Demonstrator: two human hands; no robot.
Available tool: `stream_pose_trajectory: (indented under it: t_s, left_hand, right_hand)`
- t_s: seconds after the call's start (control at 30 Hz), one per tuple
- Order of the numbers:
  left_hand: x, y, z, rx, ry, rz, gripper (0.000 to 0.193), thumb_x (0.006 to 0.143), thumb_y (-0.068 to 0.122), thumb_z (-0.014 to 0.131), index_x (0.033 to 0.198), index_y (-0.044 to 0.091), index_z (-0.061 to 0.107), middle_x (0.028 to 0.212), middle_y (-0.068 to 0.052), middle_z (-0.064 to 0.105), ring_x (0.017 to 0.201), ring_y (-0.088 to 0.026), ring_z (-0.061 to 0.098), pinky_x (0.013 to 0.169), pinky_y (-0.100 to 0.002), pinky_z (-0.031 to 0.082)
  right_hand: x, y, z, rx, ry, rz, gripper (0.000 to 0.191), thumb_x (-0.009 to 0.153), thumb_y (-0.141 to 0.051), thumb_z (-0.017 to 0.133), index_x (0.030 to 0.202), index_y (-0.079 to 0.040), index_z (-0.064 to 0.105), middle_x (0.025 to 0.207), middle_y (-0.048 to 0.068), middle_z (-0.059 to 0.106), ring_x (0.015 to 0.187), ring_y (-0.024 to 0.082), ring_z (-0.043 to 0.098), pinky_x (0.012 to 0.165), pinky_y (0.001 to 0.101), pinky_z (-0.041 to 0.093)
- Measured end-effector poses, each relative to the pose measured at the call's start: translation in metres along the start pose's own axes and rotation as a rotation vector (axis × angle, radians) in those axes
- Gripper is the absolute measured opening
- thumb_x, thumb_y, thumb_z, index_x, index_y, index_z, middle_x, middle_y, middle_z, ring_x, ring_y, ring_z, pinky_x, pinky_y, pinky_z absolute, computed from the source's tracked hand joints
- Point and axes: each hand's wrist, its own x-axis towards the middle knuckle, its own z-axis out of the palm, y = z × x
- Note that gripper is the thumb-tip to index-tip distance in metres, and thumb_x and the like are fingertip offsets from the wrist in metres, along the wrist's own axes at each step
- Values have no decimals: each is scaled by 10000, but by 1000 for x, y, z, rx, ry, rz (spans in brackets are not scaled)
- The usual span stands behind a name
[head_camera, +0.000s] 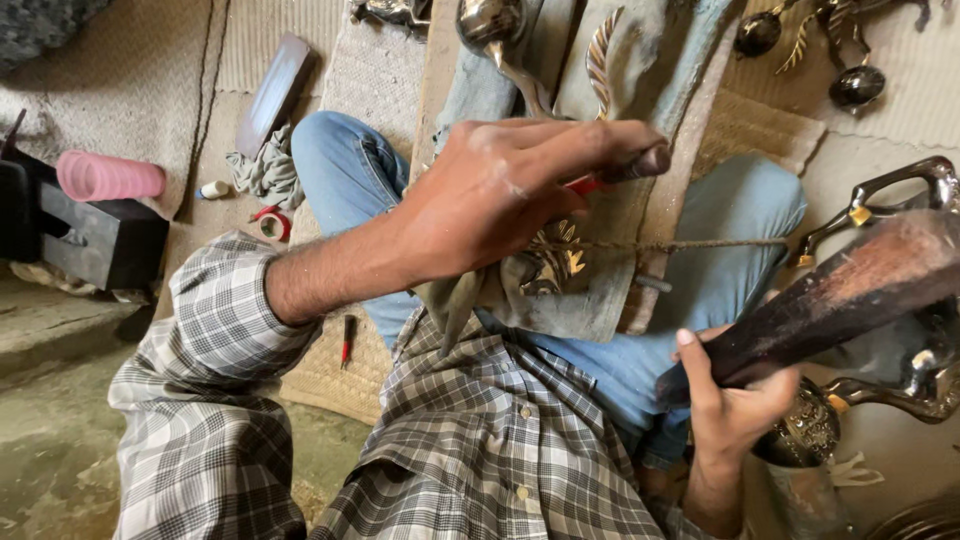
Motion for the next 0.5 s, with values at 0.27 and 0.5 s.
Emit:
stream_pose_trajectory:
  t_s: [0.27,0.5]
  left_hand:
    - [19,4,8,112,-88,-6,626,952,96,780,1503,165,491,1279,-54,755,1041,-236,783,677,-331,642]
    - [14,29,8,112,-82,18,613,977,85,756,1500,183,451,1264,-37,750,1035,-234,793,652,-323,618]
  right_hand:
    - [18,14,-28,-39,0,-134,774,1000,113,788,1589,64,288,1063,145,616,875,189,620,843,295,551]
    - [12,-5,-52,121,12,-269,1000,1084,62,705,1686,-160,-62,1021,140,615,807,205,622,809,317,589]
